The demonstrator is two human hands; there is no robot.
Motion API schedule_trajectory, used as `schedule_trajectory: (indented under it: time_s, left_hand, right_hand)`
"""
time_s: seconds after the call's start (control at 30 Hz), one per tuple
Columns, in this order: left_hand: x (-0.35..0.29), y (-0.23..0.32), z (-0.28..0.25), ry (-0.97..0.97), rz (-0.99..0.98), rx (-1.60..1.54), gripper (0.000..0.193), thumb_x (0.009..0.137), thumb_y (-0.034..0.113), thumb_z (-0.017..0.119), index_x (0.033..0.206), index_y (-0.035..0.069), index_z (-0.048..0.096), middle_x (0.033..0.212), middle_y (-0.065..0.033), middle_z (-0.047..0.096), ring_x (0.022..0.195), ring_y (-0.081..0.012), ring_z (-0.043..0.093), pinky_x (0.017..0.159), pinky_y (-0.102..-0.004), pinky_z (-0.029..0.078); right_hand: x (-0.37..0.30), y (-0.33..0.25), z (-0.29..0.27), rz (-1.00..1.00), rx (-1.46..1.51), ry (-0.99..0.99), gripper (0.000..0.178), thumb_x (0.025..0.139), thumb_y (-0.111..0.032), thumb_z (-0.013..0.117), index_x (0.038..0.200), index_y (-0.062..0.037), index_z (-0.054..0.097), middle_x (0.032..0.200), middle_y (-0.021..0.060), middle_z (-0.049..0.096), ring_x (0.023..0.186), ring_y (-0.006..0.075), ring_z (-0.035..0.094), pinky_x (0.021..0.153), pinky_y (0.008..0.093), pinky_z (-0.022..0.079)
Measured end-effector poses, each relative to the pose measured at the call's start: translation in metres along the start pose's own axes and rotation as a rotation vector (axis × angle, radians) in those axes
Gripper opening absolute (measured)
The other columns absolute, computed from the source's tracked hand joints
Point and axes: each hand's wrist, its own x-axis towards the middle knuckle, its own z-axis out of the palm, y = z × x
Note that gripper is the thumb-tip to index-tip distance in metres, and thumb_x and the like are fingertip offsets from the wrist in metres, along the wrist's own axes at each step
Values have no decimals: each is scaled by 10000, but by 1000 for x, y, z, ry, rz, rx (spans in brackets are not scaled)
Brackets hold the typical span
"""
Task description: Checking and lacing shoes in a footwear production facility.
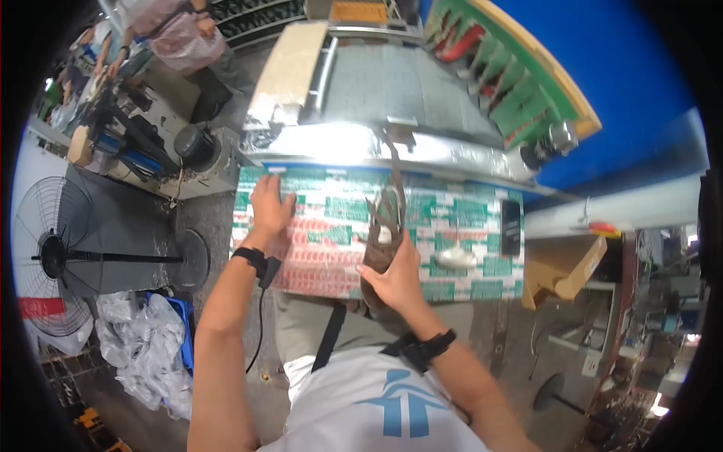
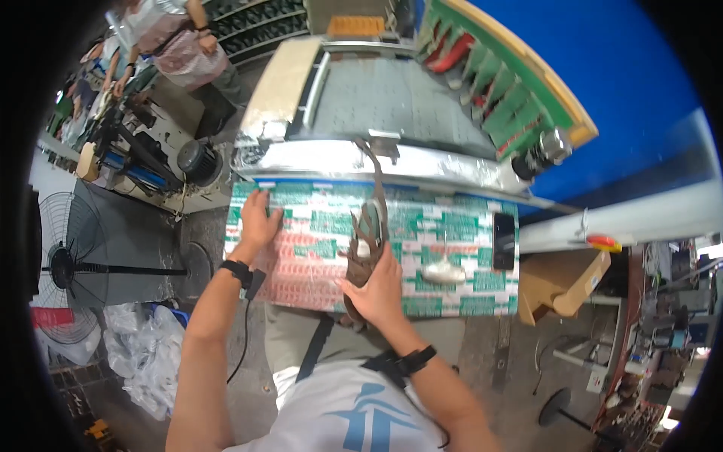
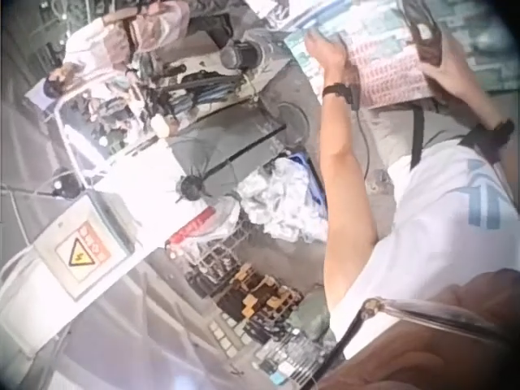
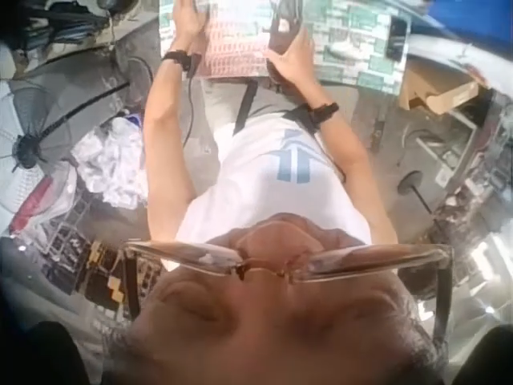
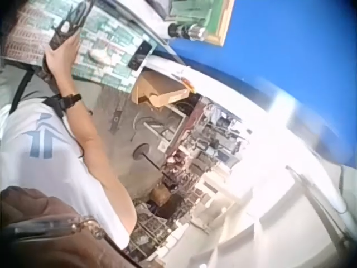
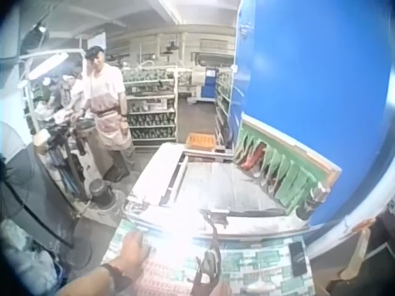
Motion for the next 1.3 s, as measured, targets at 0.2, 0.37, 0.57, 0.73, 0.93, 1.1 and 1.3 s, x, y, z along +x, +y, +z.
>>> schedule_trajectory:
  time_s: [0.2,0.37,0.57,0.73,0.93,1.1,1.3]
  left_hand:
    - [-17,2,16,171,58,77,649,1002,321,715,1537,-5,545,1608,-324,456,1561,-515,357,1313,-673,208]
    - [-7,18,1,73,-22,85,651,1026,339,652,1552,-23,526,1633,-309,427,1594,-505,303,1323,-682,172]
    - [-16,9,-5,66,-70,44,670,984,342,689,1537,-6,539,1617,-288,437,1581,-501,314,1319,-680,187]
    - [-5,23,5,47,-61,-17,666,969,337,700,1538,24,549,1618,-265,434,1582,-475,320,1329,-678,185]
    - [-11,11,9,78,-46,-35,681,941,290,737,1533,3,559,1627,-286,454,1558,-497,362,1305,-678,218]
    - [-7,12,-4,20,-46,79,668,972,266,689,1563,11,507,1656,-270,409,1590,-503,320,1328,-695,172]
    - [2,21,0,28,-28,117,674,965,225,688,1561,-13,484,1648,-281,403,1568,-514,327,1317,-670,207]
  right_hand:
    - [20,0,7,267,405,85,842,820,-150,878,1534,40,476,1392,209,635,1273,341,659,1082,461,537]
    - [100,-69,-47,67,660,-161,774,835,-109,858,1516,16,512,1370,161,684,1238,229,701,1061,390,570]
    - [332,-193,9,-481,160,-164,783,676,-244,844,1373,63,661,1242,298,745,1175,441,726,1045,447,568]
    - [465,-194,56,-428,-58,-176,700,799,-230,760,1444,19,654,1260,293,762,1182,416,739,1051,430,571]
    - [472,-124,47,-380,240,-140,371,992,-196,715,1329,-48,767,1131,178,828,1066,224,788,950,385,611]
    - [498,25,-57,-69,6,213,560,1004,-437,709,1368,-12,725,1278,259,779,1208,407,752,1031,485,582]
    - [484,151,-232,374,-293,794,692,991,-384,622,1443,139,572,1419,422,632,1377,546,601,1199,532,469]
